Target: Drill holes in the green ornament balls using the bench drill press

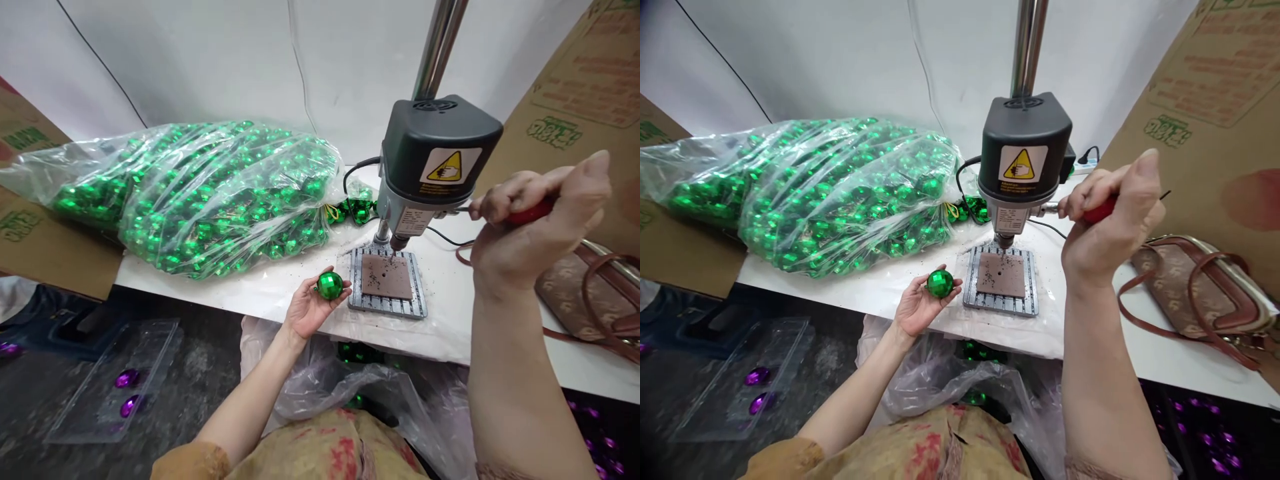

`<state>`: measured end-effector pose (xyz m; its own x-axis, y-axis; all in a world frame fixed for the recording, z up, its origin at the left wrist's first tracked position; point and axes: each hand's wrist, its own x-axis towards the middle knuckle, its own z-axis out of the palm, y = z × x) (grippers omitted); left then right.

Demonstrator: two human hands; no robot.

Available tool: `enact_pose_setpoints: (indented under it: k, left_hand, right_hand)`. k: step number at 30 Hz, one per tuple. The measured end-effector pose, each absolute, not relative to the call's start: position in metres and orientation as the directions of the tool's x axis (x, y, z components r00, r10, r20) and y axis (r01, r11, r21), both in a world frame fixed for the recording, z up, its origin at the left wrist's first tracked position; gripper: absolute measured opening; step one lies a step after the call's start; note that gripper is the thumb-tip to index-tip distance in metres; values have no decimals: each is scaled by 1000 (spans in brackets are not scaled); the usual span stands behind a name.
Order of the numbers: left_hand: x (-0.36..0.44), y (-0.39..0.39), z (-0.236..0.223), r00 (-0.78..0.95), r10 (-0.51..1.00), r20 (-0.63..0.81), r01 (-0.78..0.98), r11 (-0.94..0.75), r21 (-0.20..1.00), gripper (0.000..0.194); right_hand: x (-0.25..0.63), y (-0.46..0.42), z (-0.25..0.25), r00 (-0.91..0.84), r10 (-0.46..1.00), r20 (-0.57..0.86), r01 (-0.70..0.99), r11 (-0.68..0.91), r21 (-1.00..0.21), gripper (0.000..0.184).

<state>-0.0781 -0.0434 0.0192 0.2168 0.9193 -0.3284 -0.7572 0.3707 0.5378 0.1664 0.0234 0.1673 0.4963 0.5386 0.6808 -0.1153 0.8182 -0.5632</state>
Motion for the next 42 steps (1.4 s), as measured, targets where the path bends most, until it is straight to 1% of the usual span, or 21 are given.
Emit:
enact_pose_setpoints:
  k: [3, 9, 16, 18, 23, 25, 27, 30, 32, 35, 37, 40, 42]
  left_hand:
    - [-82, -46, 23, 203, 917, -344, -762, 369, 533, 51]
    - [-88, -52, 26, 231, 914, -333, -735, 388, 556, 42]
    - [-71, -60, 31, 159, 911, -381, -812, 340, 474, 39]
    - [-65, -60, 29, 147, 903, -404, -809, 345, 476, 38]
    - [-58, -46, 22, 143, 897, -418, -778, 363, 512, 35]
    - [-57, -38, 22, 148, 912, -384, -768, 351, 536, 31]
    - [-56, -32, 22, 131, 942, -310, -738, 302, 603, 30]
    - [-53, -24, 23, 128, 968, -214, -615, 247, 749, 45]
    - [-49, -20, 24, 129, 975, -180, -549, 221, 806, 54]
    - [-41, -13, 24, 103, 986, -133, -556, 168, 814, 51]
    - [-35, -7, 23, 115, 987, -115, -571, 160, 805, 49]
    - [-29, 3, 20, 129, 983, -133, -547, 183, 817, 55]
    - [-27, 11, 16, 97, 984, -146, -520, 176, 836, 59]
  right_hand:
    - [166, 24, 168, 500, 536, 681, -112, 819, -563, 46]
    - [162, 22, 168, 531, 532, 660, -100, 812, -575, 47]
    - [162, 17, 167, 508, 559, 655, -103, 795, -598, 47]
    - [161, 17, 168, 516, 562, 646, -108, 791, -602, 48]
    - [160, 18, 169, 522, 549, 652, -118, 804, -582, 49]
    - [159, 20, 169, 517, 545, 660, -122, 810, -574, 49]
    - [159, 22, 168, 521, 537, 664, -124, 817, -563, 49]
    - [161, 25, 166, 525, 523, 672, -136, 831, -540, 50]
    - [163, 26, 166, 511, 524, 682, -150, 835, -529, 50]
    - [165, 26, 166, 491, 528, 693, -161, 836, -524, 51]
    - [165, 25, 166, 486, 532, 693, -162, 835, -527, 51]
    - [165, 24, 166, 480, 548, 684, -156, 821, -549, 53]
    - [166, 24, 166, 477, 548, 687, -144, 820, -554, 53]
